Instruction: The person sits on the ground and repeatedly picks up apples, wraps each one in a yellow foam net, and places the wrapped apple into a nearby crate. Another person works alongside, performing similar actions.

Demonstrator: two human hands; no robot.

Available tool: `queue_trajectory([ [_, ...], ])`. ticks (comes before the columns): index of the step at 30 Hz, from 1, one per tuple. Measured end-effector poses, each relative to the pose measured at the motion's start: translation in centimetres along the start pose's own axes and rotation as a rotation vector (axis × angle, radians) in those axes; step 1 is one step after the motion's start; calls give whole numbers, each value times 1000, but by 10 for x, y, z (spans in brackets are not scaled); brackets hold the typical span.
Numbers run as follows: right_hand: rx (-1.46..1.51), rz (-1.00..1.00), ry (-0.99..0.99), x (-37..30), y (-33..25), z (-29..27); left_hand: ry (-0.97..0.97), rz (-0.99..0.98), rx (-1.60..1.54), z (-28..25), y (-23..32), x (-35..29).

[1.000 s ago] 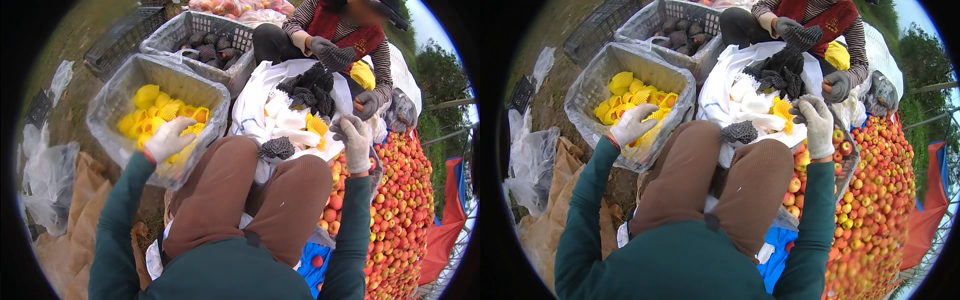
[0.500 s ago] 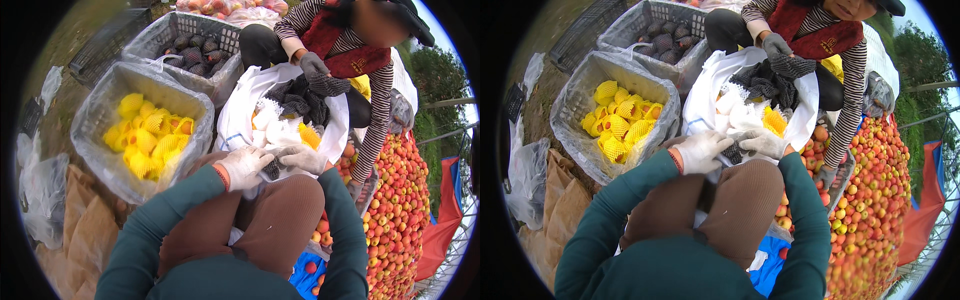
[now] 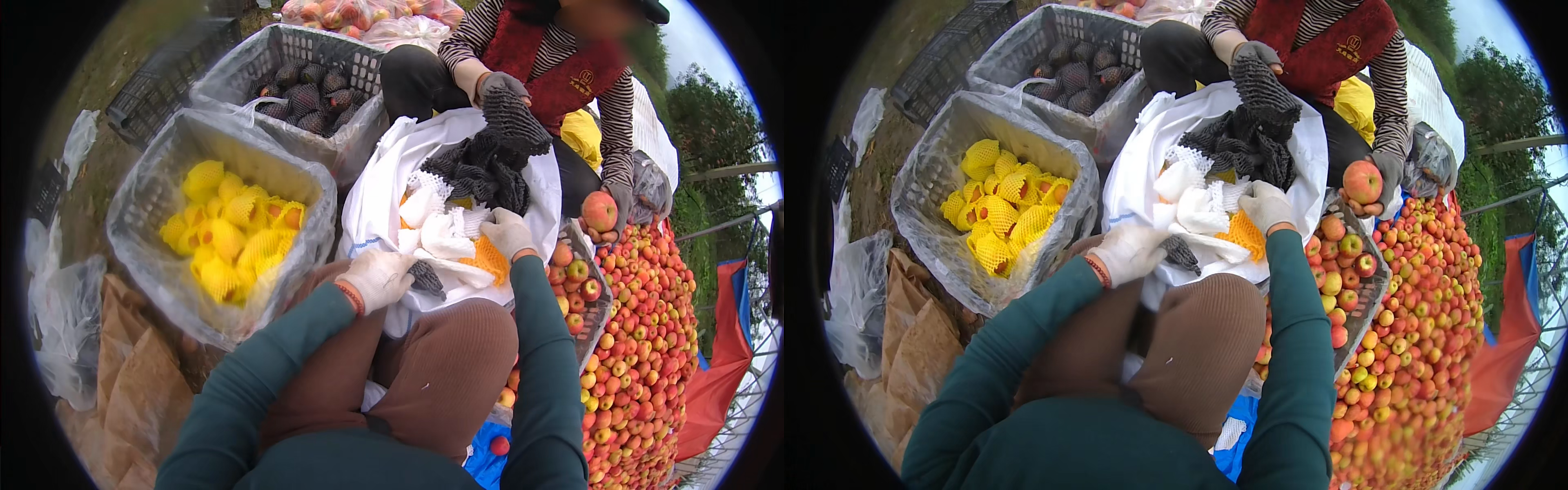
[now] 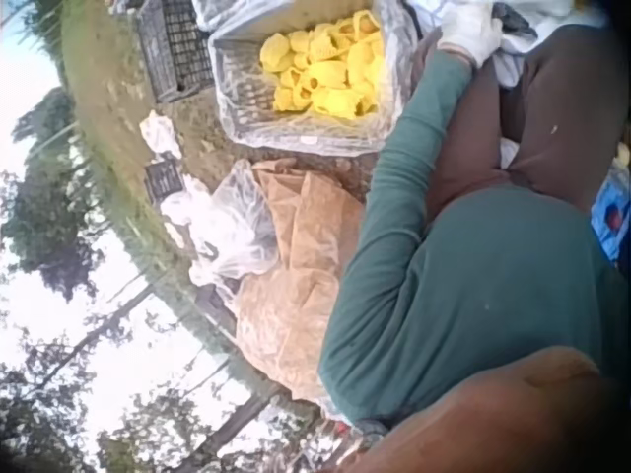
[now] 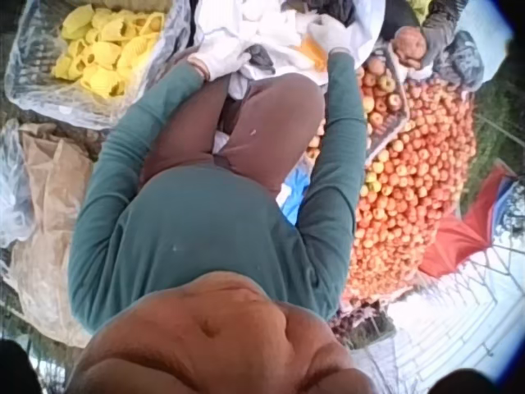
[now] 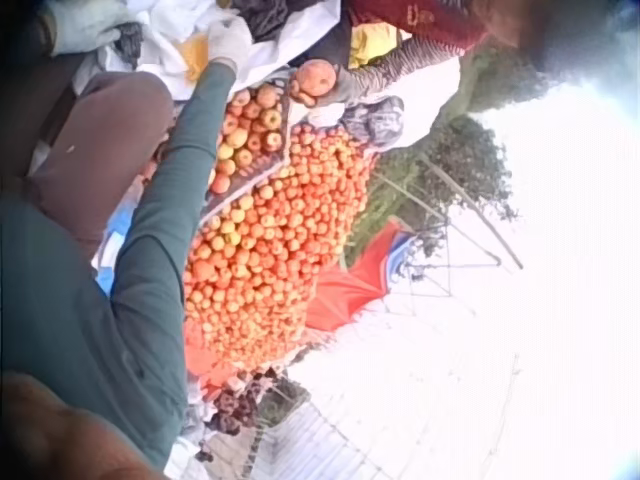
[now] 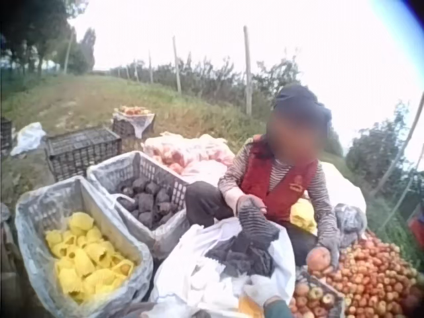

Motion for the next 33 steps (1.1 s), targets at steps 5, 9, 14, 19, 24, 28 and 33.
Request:
queue_trajectory([
  [5,798,-184,337,-36,8,-57,-30,-279,-160,6,-18,31],
  [9,1142,-288,492,-75,-19,-100,162,-144,-89,-40,9,12],
  [14,1476,-323,476,-125,-58,-113,601,15,-523,-117,47,-44],
  [19,1299,-502,601,-192,-120,-104,377,-4,-1263,-143,69,-93],
  [24,937,-907,351,-262,-197,-79,318,56,-1855,-118,68,-104],
  [28,1333,-782,301,-290,-190,-78,200,233,-1833,-126,89,-140],
  [33,1362,-552,369,-289,-174,-73,175,190,-1747,-129,113,-162],
])
Point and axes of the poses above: each hand's wrist, its own x-axis towards the middle knuckle, its own z-axis out of the palm, y = z × x, the point moved 4 cm from there along x, towards the middle knuckle, and after that the axes turned 12 degrees about x, right-handed, at the moved point
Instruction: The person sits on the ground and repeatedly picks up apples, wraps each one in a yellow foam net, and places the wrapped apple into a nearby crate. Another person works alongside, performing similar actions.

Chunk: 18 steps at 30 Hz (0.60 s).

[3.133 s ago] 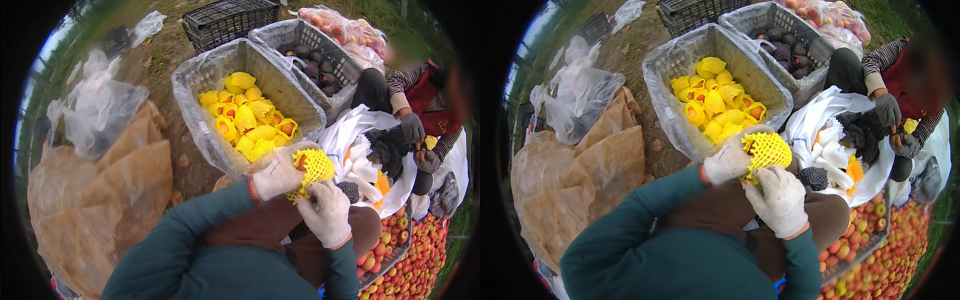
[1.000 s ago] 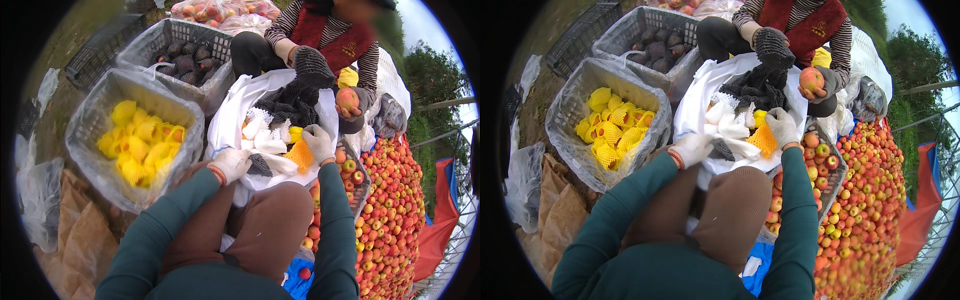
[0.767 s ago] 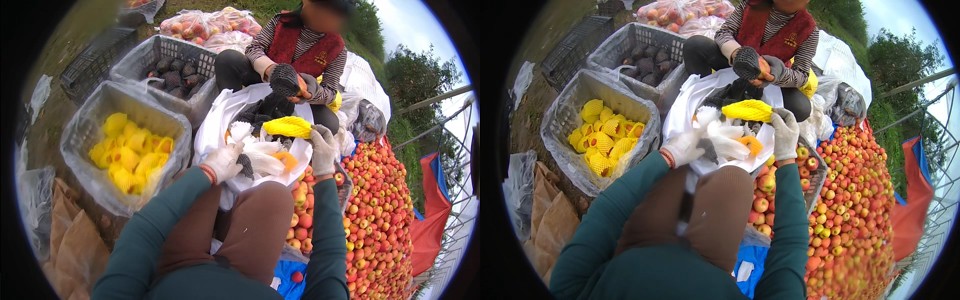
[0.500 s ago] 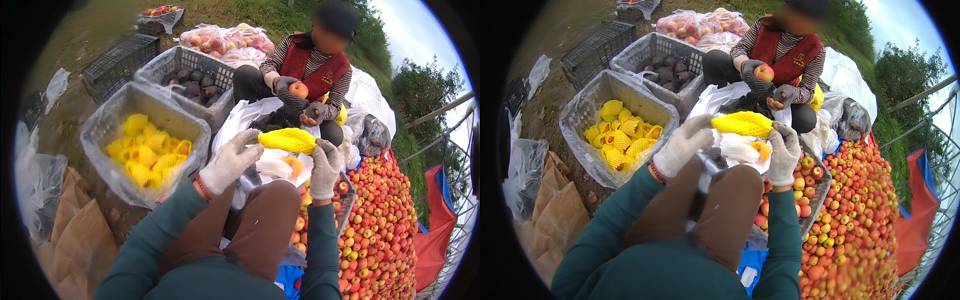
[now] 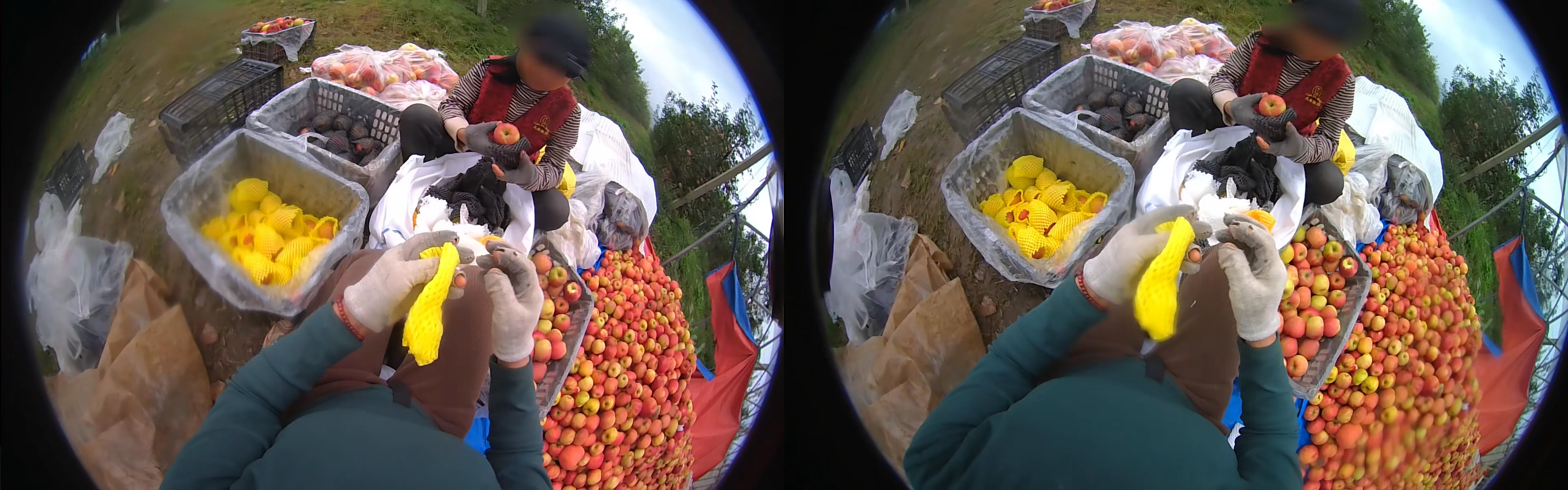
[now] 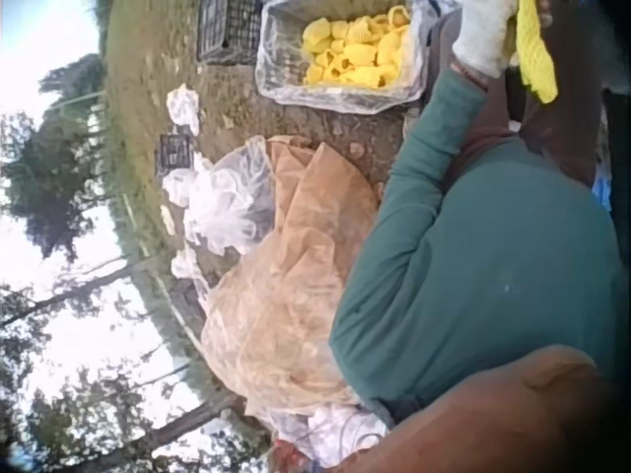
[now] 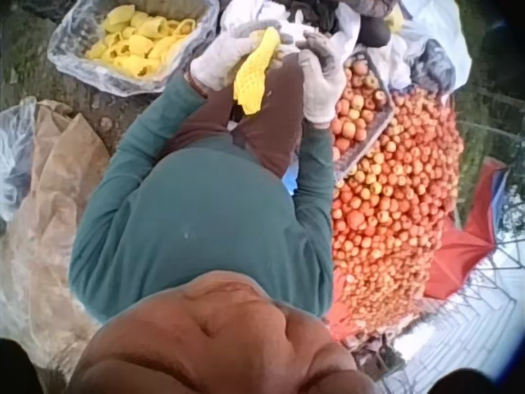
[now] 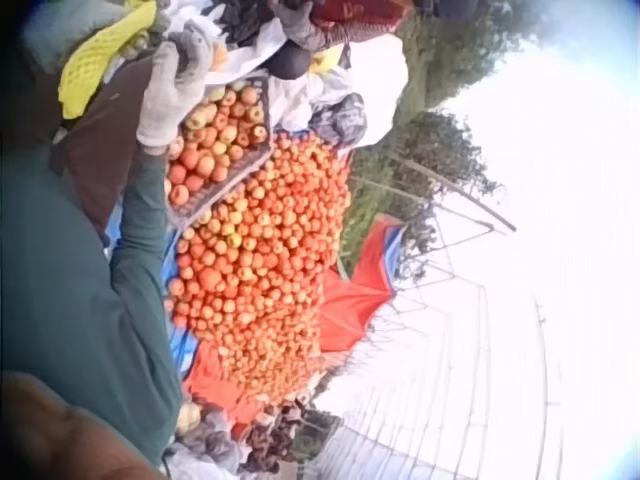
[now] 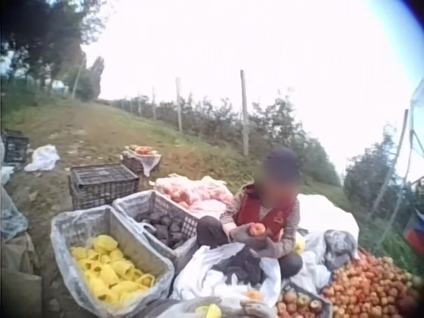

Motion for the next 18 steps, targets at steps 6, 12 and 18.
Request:
queue_trajectory([
  [6,-83,53,-150,-5,12,25,50,93,141,-5,-13,-2],
  [12,150,115,-31,-12,28,10,103,92,360,-13,-11,-8],
  [18,683,154,180,-20,44,4,69,-48,-17,-23,-33,-9],
])
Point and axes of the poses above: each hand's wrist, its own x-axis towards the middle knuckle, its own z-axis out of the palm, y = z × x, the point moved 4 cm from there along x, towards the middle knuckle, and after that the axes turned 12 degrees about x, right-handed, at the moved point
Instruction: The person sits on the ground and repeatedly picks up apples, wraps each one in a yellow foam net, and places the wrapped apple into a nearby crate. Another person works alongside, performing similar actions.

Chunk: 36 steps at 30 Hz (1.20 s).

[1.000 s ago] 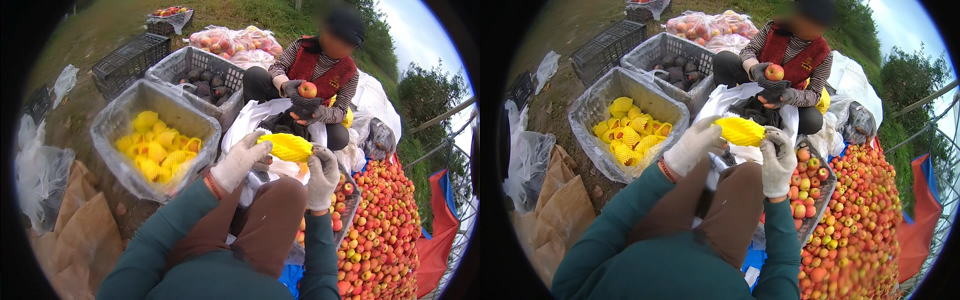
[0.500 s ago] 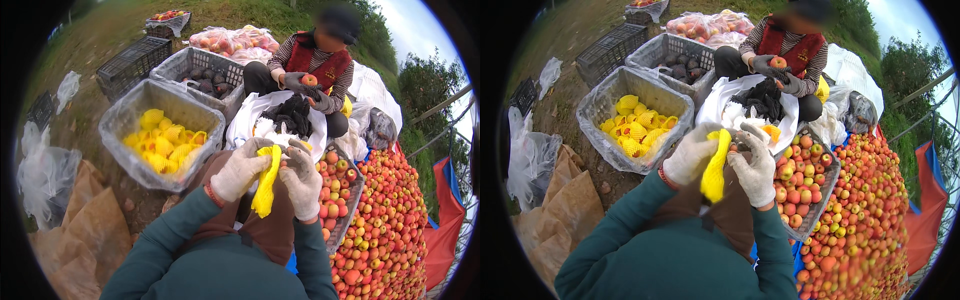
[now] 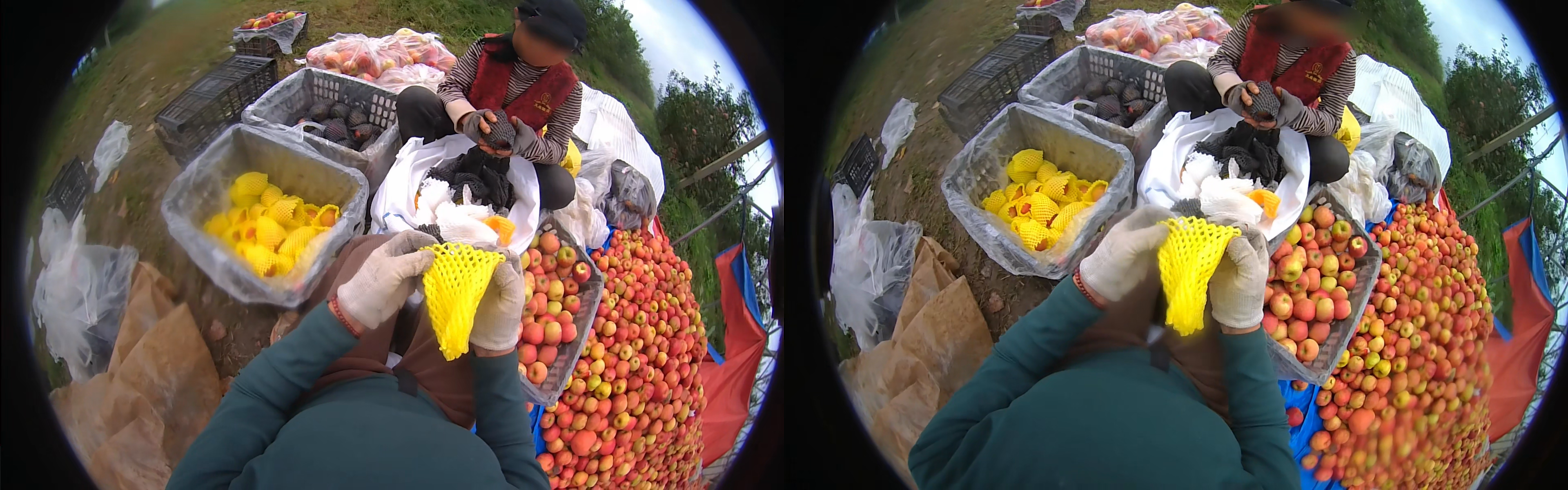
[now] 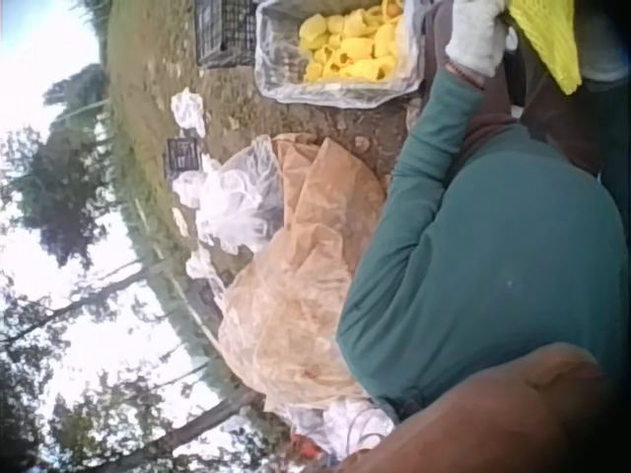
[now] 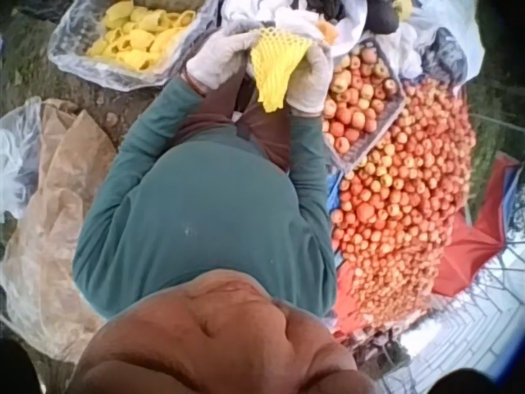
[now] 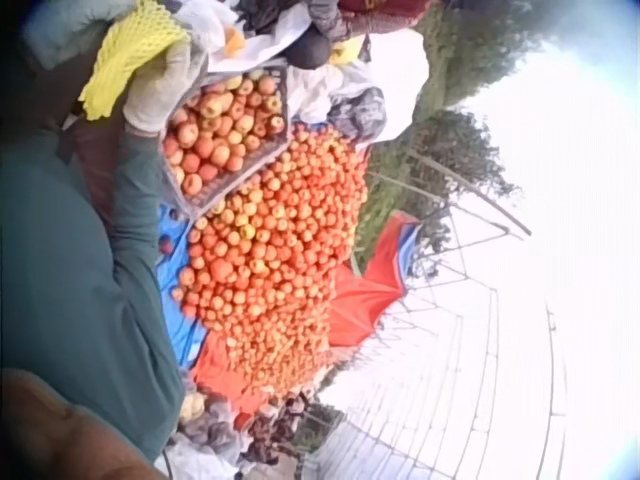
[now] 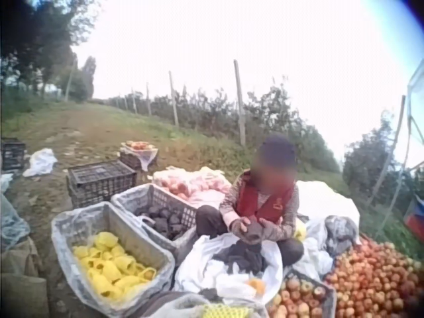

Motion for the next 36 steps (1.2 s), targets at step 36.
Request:
queue_trajectory([
  [36,640,805,373,-70,47,-47,-533,-401,4,42,-31,-52],
])
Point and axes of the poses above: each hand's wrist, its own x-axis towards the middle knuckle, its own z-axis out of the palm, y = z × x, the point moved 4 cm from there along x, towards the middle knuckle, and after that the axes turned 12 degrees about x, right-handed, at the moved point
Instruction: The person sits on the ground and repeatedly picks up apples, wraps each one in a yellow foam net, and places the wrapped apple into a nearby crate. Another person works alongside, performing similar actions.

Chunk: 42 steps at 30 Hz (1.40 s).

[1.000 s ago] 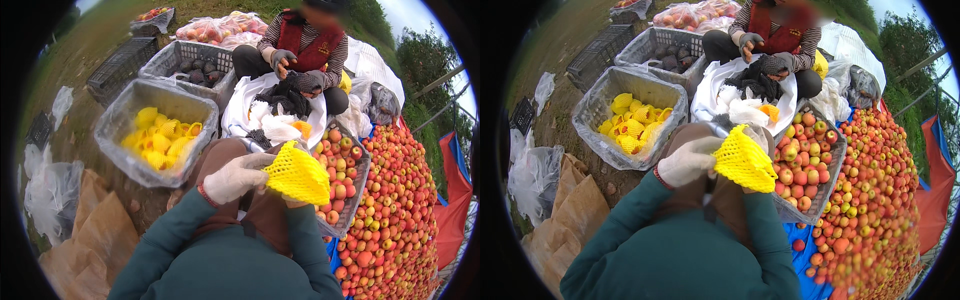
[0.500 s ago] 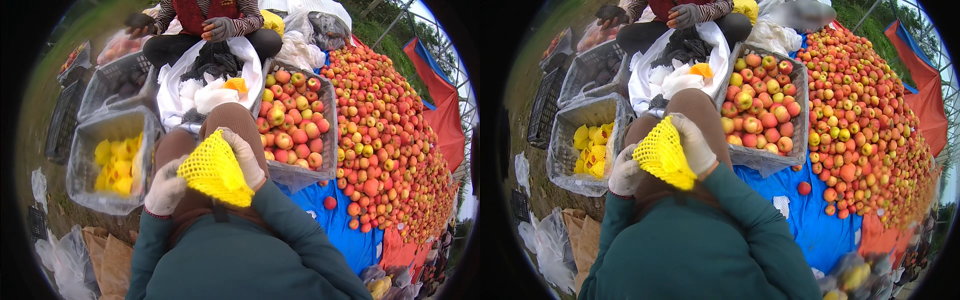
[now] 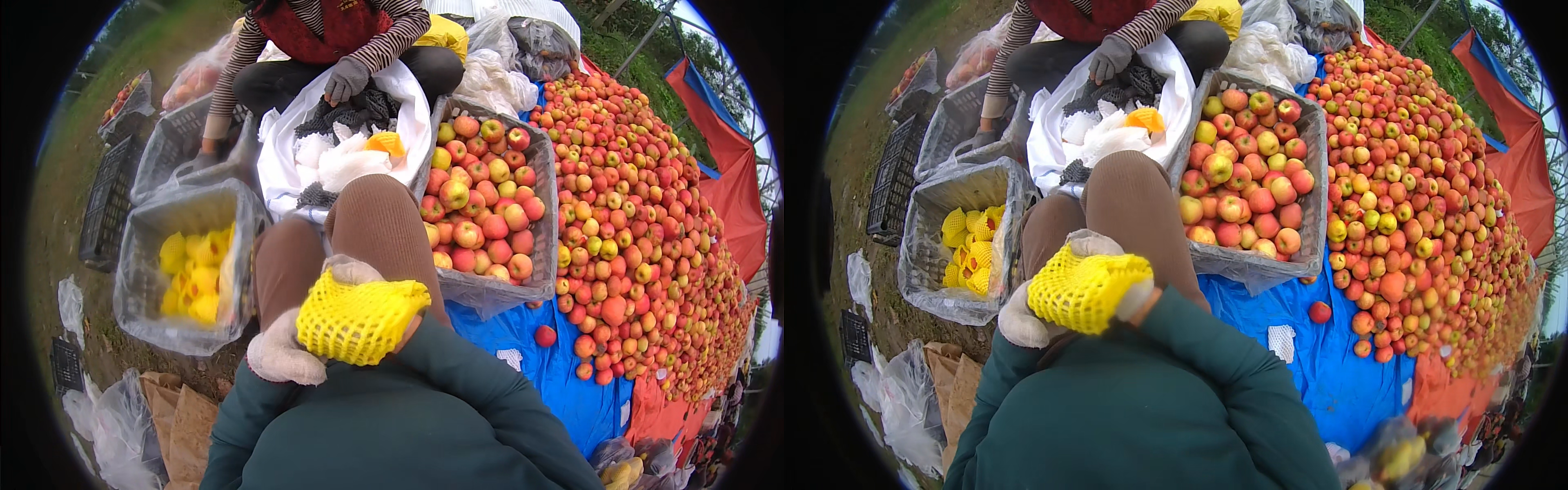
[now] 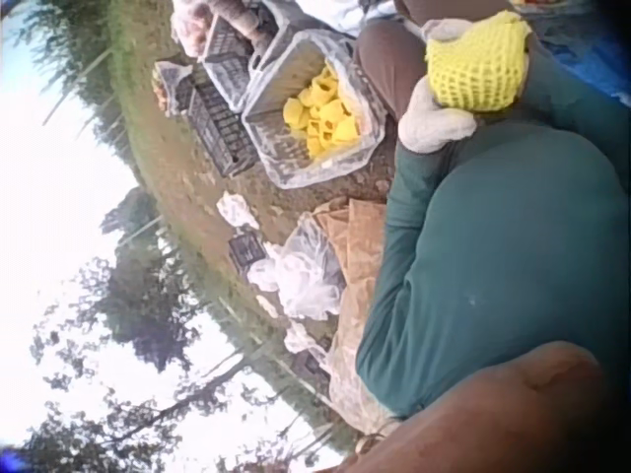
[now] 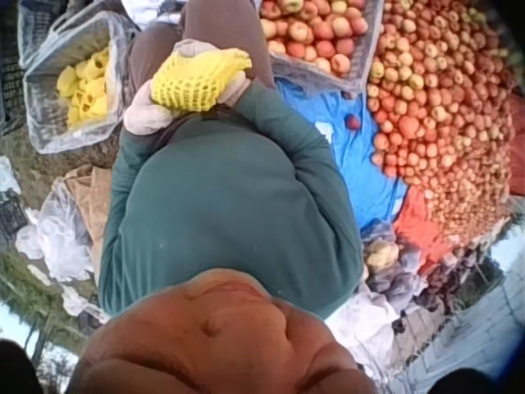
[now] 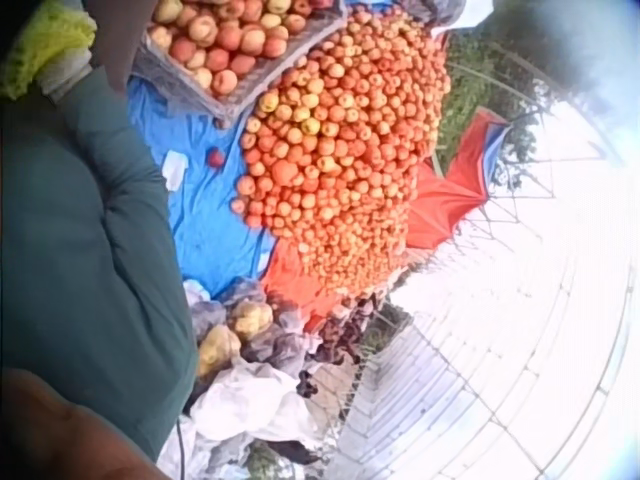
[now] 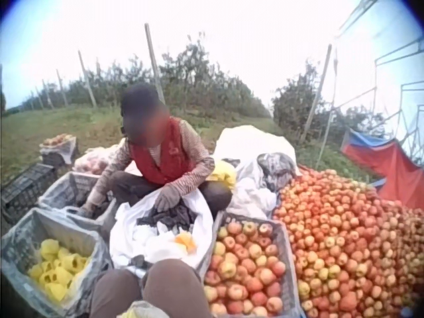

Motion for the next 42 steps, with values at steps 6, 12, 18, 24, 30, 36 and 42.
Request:
queue_trajectory([
  [6,-697,-475,-389,-9,3,-7,182,224,-33,6,20,16],
  [12,-729,-826,-170,-34,-110,55,260,267,-370,-9,11,6],
  [18,-1935,-1197,776,-45,-304,-46,399,158,-354,-35,-12,8],
  [24,-2131,-828,1080,-1,-302,-82,465,176,-442,-52,-11,24],
  [30,-1285,-1154,462,-55,-282,-41,340,274,-460,-48,12,37],
  [36,-1255,-1216,-229,-77,-91,72,268,394,-501,-33,9,40],
  [42,-1811,-1237,-363,-34,-13,83,373,319,-75,-30,7,26],
])
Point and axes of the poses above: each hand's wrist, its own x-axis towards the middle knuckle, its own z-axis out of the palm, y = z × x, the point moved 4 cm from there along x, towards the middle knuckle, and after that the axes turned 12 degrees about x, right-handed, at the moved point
